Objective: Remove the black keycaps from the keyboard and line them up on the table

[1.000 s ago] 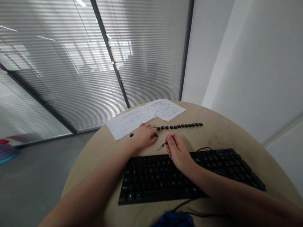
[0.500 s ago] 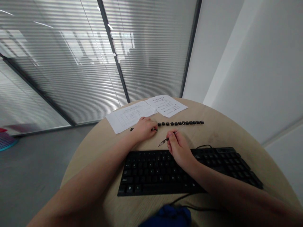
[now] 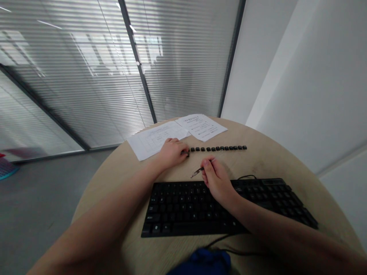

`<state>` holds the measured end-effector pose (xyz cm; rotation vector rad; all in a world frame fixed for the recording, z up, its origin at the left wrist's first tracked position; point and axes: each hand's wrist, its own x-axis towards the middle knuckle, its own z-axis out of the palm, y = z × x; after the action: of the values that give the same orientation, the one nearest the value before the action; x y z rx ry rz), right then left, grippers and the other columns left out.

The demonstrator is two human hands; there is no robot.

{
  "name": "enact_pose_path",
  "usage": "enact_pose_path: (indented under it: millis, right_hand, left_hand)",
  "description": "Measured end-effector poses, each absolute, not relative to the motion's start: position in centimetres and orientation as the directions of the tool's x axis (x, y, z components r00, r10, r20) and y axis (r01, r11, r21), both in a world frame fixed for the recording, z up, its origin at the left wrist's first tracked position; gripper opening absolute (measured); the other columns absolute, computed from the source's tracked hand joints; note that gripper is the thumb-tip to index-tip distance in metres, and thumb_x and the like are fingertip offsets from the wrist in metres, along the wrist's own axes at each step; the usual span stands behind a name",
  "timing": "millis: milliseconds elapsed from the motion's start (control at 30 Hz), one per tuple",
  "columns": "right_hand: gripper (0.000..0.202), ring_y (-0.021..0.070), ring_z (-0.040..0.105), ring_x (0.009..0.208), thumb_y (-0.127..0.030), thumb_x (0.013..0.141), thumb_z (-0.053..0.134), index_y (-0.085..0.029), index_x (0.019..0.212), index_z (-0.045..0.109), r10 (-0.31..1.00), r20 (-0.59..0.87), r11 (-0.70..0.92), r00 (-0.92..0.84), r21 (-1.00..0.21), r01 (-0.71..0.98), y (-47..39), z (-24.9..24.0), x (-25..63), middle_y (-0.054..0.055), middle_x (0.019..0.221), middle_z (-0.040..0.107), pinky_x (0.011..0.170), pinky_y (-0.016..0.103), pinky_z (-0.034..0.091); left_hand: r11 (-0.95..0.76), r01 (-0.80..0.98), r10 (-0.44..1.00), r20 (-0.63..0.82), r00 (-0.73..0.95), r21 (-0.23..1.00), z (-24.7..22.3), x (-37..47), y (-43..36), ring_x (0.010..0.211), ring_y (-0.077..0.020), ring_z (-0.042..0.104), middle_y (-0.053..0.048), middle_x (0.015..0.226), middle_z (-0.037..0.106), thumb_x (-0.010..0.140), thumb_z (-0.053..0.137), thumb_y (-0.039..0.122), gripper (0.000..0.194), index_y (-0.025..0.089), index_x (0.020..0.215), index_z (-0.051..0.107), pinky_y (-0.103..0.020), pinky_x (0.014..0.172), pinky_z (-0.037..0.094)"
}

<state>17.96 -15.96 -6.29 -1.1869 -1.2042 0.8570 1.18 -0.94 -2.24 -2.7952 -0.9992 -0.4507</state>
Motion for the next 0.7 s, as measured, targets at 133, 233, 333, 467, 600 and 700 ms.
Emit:
enact_pose_path:
  millis: [133,233,333,467,600,700]
  right_hand:
    - [0.046,0.0133,0.043,0.054,-0.067,0.100,0.046,-0.023,0.093,0.058,0.954,0.236,0.224,0.185,-0.971,0.084,-16.0,-6.2,17.9,-0.002,0.068,0.050,0.045,0.024,0.035]
    - [0.046,0.0138,0.044,0.055,-0.067,0.100,0.045,-0.023,0.094,0.057,0.955,0.236,0.224,0.182,-0.971,0.086,-16.0,-6.1,18.0,-0.002,0.068,0.050,0.045,0.024,0.034]
    - [0.046,0.0145,0.045,0.056,-0.068,0.100,0.046,-0.024,0.094,0.057,0.955,0.233,0.219,0.183,-0.971,0.094,-16.0,-6.2,18.1,-0.001,0.069,0.051,0.045,0.024,0.035]
    - [0.049,0.0152,0.047,0.057,-0.070,0.099,0.045,-0.024,0.092,0.057,0.954,0.235,0.215,0.184,-0.969,0.120,-16.2,-6.0,18.3,-0.002,0.068,0.052,0.048,0.026,0.038]
    - [0.043,0.0168,0.049,0.057,-0.064,0.101,0.045,-0.024,0.086,0.057,0.965,0.259,0.242,0.042,-0.941,0.235,-16.6,-5.2,18.4,-0.003,0.061,0.050,0.055,0.029,0.041]
    - [0.035,0.0188,0.054,0.061,-0.052,0.102,0.048,-0.024,0.084,0.058,0.951,0.298,0.307,-0.084,-0.879,0.365,-16.9,-4.3,18.7,-0.003,0.059,0.052,0.063,0.031,0.044]
  left_hand:
    - [-0.710,0.703,0.643,0.428,0.636,0.022,0.9,0.2,-1.8,0.090,-0.0264,0.067,-0.008,0.090,0.076,0.092,0.059,0.024,0.014,0.020,0.093,0.073,-0.039,0.083,0.048]
    - [-0.661,0.737,0.700,0.471,0.536,0.142,2.6,0.0,-3.8,0.080,-0.0225,0.067,-0.005,0.087,0.075,0.093,0.057,0.026,0.016,0.020,0.092,0.072,-0.034,0.075,0.048]
    - [-0.649,0.739,0.755,0.274,0.595,0.182,1.9,0.5,-6.5,0.071,-0.0199,0.065,-0.003,0.079,0.075,0.092,0.059,0.027,0.017,0.021,0.085,0.073,-0.032,0.068,0.047]
    - [-0.633,0.748,0.772,0.100,0.627,0.201,-1.1,1.2,-8.9,0.064,-0.0190,0.063,-0.003,0.071,0.073,0.093,0.058,0.031,0.024,0.022,0.074,0.072,-0.030,0.060,0.043]
    - [-0.634,0.729,0.761,0.042,0.647,0.259,-3.0,1.2,-9.4,0.071,-0.0208,0.067,-0.004,0.077,0.076,0.096,0.056,0.033,0.029,0.022,0.076,0.073,-0.031,0.064,0.046]
    - [-0.641,0.718,0.752,0.034,0.658,0.273,-3.4,1.0,-9.2,0.079,-0.0226,0.069,-0.005,0.085,0.078,0.097,0.056,0.036,0.028,0.022,0.083,0.076,-0.033,0.070,0.049]
